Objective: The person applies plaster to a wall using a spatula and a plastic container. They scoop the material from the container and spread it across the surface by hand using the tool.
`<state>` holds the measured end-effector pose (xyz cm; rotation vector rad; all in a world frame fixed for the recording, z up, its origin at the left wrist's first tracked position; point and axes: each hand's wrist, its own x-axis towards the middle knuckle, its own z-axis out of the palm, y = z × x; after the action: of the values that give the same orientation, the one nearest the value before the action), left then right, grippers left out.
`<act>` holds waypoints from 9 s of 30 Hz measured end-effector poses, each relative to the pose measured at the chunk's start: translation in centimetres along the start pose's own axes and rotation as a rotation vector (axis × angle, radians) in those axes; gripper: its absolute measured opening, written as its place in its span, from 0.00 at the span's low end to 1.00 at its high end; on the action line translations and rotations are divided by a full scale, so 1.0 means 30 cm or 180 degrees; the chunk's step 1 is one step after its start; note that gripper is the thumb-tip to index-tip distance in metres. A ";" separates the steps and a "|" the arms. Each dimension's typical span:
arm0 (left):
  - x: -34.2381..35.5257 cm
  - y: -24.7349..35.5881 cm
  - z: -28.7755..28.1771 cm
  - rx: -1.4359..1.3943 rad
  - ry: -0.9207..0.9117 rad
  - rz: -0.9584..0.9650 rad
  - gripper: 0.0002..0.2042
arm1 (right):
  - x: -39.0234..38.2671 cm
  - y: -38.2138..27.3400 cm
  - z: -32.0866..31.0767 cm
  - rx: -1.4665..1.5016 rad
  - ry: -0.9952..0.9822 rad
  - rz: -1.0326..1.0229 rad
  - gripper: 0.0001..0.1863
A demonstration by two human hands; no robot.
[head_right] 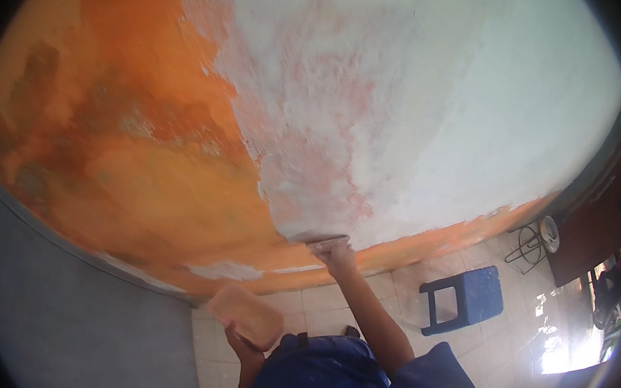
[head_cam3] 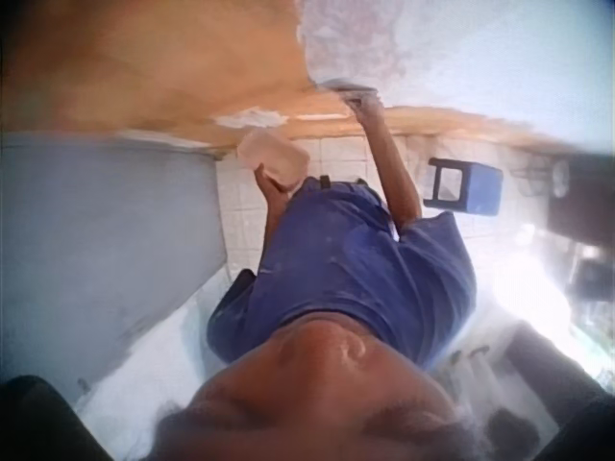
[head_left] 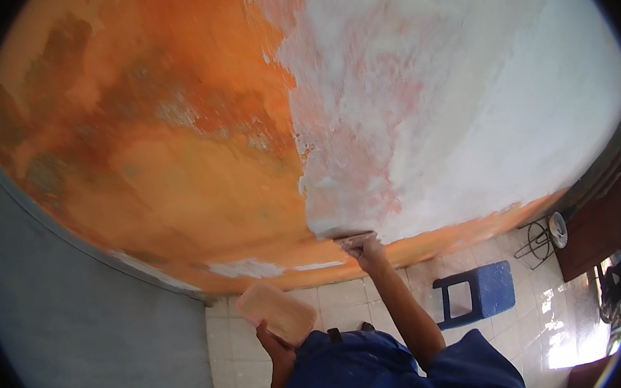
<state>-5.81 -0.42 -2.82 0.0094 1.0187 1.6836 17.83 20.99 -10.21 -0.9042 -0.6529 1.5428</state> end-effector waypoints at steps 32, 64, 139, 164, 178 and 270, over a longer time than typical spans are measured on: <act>0.000 -0.009 -0.074 -0.0165 -0.0205 -0.0096 0.31 | -0.072 -0.411 0.305 0.0652 0.0220 0.0188 0.09; -0.057 0.005 -0.066 -0.0076 0.0061 -0.0003 0.32 | -0.444 -0.471 0.432 0.0780 0.0417 0.0312 0.11; -0.049 -0.020 -0.035 -0.0023 0.0083 0.0086 0.32 | -0.440 -0.575 0.227 0.0519 0.0454 -0.0026 0.13; -0.028 -0.064 0.016 0.0070 0.0020 -0.0091 0.32 | -0.373 -0.405 0.003 0.0571 0.0595 0.0330 0.17; -0.066 -0.037 0.034 -0.0025 0.0046 0.0091 0.33 | -0.111 -0.424 0.030 0.0337 0.0254 0.0083 0.10; -0.079 -0.149 0.061 -0.0013 0.0406 0.0274 0.31 | 0.133 -0.015 -0.433 0.0534 0.0359 0.0928 0.13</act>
<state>-0.50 -1.10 -3.32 -0.0585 1.1237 1.7827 28.81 23.95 -17.65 -0.9814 -0.3143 1.7607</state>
